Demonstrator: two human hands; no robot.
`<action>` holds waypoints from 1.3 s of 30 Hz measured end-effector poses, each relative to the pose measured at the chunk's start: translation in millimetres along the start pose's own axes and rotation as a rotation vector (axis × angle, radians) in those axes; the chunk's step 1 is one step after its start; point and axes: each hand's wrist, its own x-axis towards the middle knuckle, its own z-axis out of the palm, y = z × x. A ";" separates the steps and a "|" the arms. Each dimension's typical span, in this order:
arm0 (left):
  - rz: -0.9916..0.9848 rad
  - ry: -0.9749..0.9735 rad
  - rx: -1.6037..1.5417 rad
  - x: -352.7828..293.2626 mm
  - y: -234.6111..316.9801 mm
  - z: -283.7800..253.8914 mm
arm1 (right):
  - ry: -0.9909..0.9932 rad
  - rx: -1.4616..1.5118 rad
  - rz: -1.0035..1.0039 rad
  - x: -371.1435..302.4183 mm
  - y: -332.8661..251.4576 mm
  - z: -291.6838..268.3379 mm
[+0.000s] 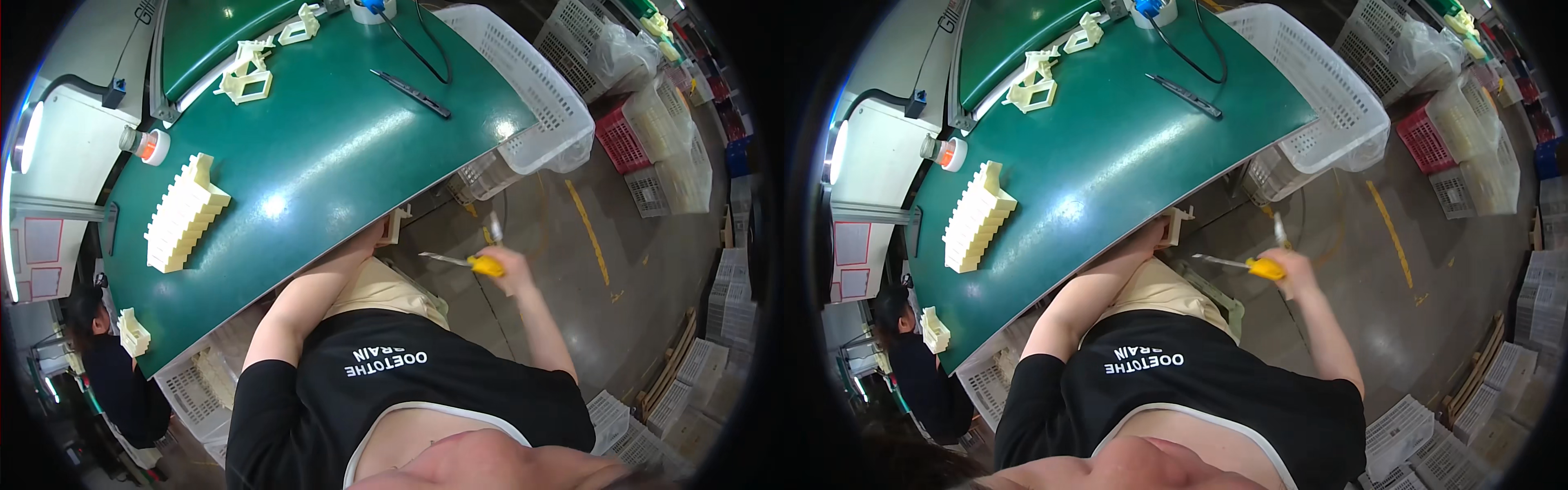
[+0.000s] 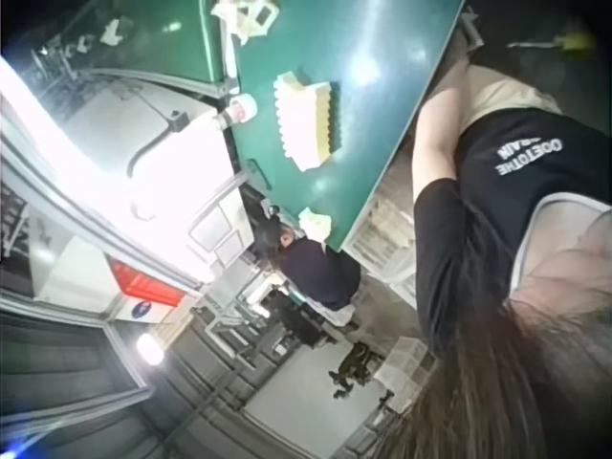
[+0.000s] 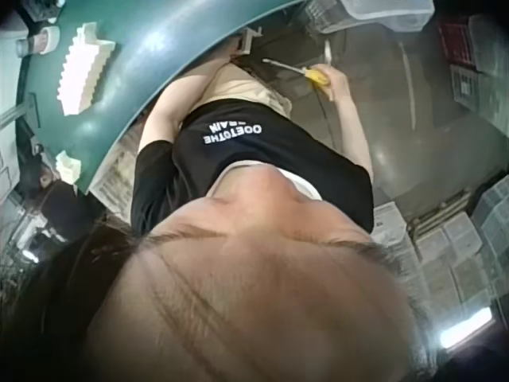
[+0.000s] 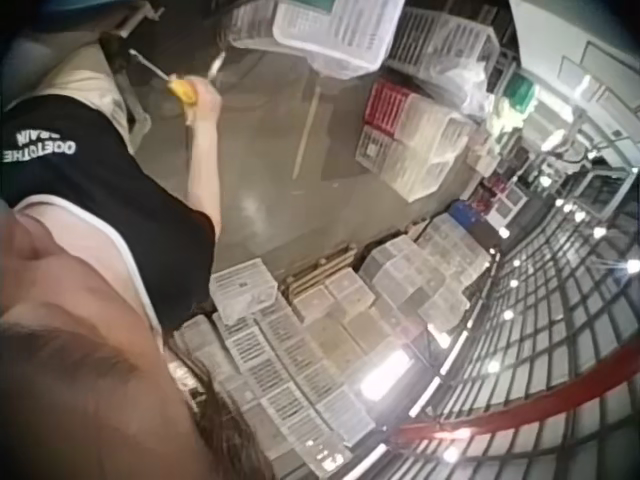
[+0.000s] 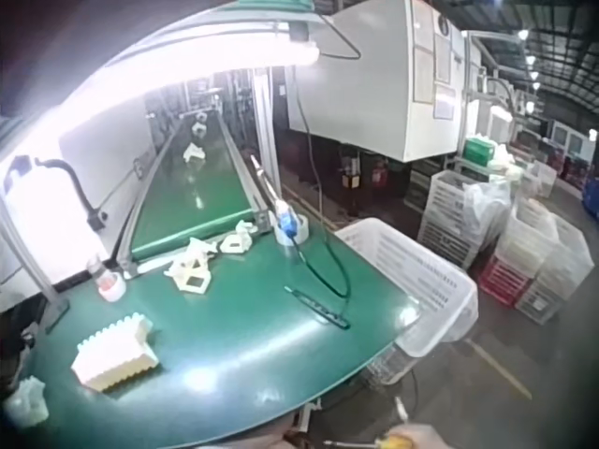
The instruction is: Assembling and inspecting small white plastic electronic parts at a workstation in a factory.
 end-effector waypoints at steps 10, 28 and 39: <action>0.497 -0.091 0.033 41.1 -74.0 -17.6 | -0.112 -0.106 0.339 -9.0 -7.6 37.4; -0.081 -0.847 -0.904 -214.6 145.4 -60.1 | 0.991 0.004 0.043 100.5 265.5 -34.5; 1.015 0.060 -1.473 -441.3 14.6 -314.9 | 0.601 0.035 -0.220 82.0 -115.7 62.3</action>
